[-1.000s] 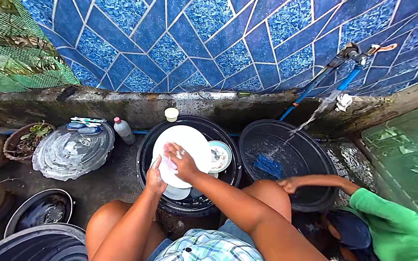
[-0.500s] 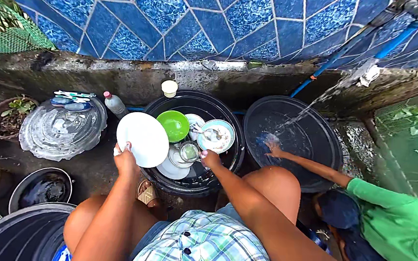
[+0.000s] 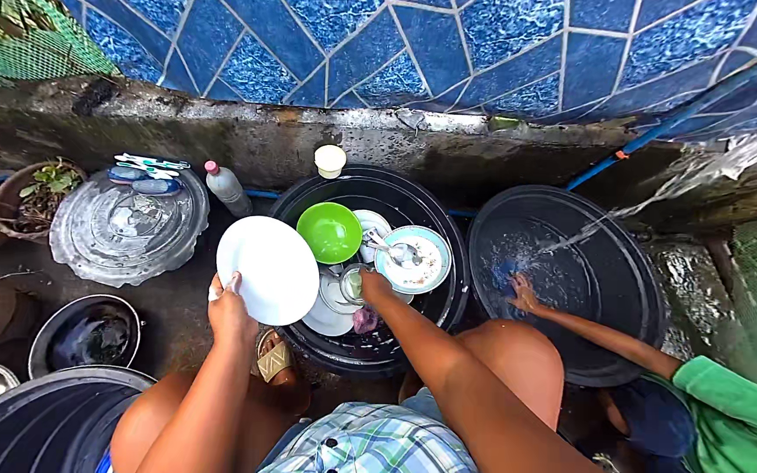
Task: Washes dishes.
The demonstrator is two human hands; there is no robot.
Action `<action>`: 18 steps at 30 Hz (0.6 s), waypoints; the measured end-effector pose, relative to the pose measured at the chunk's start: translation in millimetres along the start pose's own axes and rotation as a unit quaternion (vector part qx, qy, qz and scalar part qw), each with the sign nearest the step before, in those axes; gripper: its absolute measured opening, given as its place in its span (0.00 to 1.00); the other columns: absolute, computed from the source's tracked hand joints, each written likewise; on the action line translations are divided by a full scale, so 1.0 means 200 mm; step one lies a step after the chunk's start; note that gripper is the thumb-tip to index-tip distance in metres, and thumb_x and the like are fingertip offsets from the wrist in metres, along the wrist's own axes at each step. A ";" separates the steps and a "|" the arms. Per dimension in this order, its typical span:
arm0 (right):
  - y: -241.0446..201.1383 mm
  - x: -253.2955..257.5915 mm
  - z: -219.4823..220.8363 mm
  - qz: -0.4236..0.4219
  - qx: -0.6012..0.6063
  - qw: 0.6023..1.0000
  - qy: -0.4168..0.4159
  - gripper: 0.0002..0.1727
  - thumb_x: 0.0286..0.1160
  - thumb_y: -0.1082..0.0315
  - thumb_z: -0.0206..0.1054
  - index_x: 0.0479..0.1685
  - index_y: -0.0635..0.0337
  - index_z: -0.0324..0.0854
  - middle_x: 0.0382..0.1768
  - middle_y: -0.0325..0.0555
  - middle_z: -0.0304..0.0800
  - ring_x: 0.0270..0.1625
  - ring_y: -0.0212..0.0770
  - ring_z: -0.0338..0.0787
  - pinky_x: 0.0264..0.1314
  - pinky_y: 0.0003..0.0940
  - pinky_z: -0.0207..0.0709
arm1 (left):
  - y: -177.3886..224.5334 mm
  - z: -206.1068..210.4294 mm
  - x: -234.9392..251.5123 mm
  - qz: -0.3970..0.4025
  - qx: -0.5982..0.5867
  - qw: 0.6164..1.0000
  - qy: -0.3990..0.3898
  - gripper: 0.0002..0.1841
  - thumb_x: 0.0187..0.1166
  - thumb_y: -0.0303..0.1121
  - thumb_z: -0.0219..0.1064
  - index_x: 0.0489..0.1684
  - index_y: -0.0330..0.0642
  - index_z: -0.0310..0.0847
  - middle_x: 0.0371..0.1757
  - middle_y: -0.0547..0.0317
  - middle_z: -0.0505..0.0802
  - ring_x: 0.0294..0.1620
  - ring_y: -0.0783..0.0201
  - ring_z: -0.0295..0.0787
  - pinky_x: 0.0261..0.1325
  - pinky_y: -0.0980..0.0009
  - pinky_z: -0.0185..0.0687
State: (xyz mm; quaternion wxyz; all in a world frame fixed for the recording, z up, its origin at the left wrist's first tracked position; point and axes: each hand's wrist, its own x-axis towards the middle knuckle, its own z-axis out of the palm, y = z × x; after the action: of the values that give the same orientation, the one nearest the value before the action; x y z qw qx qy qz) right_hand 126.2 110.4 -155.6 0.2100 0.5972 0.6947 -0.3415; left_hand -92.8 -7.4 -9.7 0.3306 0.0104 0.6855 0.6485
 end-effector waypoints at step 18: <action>0.14 0.12 0.10 -0.018 0.332 0.939 0.085 0.21 0.83 0.77 0.58 0.73 0.75 0.75 0.73 0.73 0.79 0.79 0.63 0.77 0.84 0.57 0.65 | 0.05 0.01 -0.07 -0.003 -0.011 1.000 -0.012 0.19 0.90 0.28 0.54 0.77 0.35 0.67 0.53 0.51 0.86 0.44 0.70 0.88 0.48 0.72 0.86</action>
State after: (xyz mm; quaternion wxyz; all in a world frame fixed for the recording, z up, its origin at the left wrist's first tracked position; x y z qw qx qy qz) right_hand 146.6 114.4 -191.8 -0.0664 0.6470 0.5680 -0.5043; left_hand -84.8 -11.1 5.3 0.3408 0.0128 0.6743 0.6550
